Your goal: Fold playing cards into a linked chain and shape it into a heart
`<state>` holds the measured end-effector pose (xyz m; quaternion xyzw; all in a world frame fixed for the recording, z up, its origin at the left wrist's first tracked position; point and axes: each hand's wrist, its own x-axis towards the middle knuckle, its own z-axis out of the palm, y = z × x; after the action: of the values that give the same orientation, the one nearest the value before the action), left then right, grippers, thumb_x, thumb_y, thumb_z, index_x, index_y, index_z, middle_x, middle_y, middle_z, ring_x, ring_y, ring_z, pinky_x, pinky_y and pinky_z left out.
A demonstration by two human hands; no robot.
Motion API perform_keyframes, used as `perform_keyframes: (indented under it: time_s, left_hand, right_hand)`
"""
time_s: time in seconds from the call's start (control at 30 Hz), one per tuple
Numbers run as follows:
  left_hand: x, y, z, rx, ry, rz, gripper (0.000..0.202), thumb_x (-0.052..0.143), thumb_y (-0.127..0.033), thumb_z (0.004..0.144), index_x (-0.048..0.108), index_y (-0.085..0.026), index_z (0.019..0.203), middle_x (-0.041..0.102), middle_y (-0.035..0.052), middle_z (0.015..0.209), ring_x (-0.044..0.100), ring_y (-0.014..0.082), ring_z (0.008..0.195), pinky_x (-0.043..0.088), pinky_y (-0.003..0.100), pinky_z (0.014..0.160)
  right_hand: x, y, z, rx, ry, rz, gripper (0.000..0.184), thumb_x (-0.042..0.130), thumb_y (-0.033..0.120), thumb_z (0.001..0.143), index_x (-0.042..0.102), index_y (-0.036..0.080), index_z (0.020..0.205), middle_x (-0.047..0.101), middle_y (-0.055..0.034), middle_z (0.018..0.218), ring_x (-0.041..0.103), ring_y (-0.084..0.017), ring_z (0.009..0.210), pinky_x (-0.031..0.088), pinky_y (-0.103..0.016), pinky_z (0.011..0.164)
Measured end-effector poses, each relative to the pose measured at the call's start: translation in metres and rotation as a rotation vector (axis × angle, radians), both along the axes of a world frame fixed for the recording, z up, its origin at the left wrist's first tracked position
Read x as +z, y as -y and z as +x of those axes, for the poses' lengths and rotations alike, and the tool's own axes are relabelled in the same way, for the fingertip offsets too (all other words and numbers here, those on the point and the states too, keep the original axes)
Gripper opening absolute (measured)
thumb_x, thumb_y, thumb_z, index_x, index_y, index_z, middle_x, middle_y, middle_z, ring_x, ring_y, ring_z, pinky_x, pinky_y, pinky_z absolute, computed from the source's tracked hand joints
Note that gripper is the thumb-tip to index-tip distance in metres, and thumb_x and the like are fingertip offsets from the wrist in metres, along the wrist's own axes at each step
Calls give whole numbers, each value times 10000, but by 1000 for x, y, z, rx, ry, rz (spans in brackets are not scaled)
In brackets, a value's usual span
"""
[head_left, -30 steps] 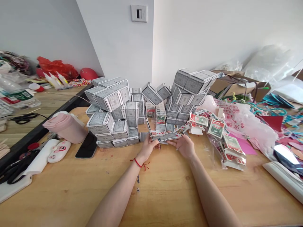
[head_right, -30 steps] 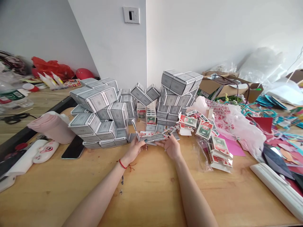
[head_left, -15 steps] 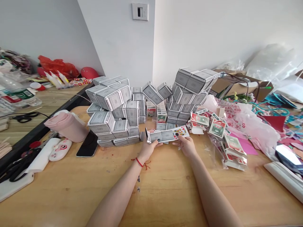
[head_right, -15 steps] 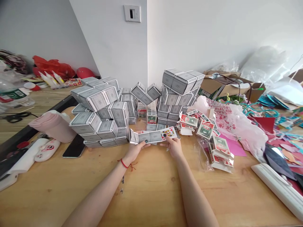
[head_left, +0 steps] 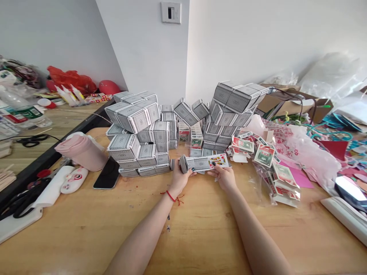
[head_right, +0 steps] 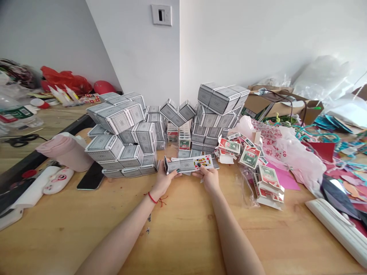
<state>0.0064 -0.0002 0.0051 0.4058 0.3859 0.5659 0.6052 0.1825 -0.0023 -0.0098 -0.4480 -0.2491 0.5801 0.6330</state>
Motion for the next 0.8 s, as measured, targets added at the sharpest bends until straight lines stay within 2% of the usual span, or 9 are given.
perform_keyframes:
  time_s: [0.23,0.43,0.63,0.8]
  left_hand:
    - [3,-1,0,27,-7,-27,444,655,-142,568,428,-223,941,505,-5,934,540,125,791,552,321,644]
    - [0,-2,1,26,-10,-38,473,654,-131,577,422,-229,977,501,1,949,535,131,816,550,318,651]
    - [-2,-2,1,16,-23,-22,486,661,-145,589,415,-230,1000,489,30,1057,538,157,880,548,336,662]
    - [-4,-2,0,-10,-26,16,460,663,-158,597,407,-229,973,471,30,1070,526,175,922,551,359,665]
  right_hand:
    - [0,1,0,38,-17,-22,276,753,262,554,639,95,741,699,-106,743,671,-235,657,587,-321,590]
    - [0,2,0,54,-21,-24,309,741,245,566,614,119,817,700,-108,796,672,-252,678,585,-348,603]
    - [-1,4,0,68,-65,-38,188,706,215,624,603,132,757,697,-87,744,670,-217,670,587,-347,650]
    - [-2,4,-2,57,-97,-50,138,690,205,647,600,143,732,695,-70,754,666,-191,680,587,-323,667]
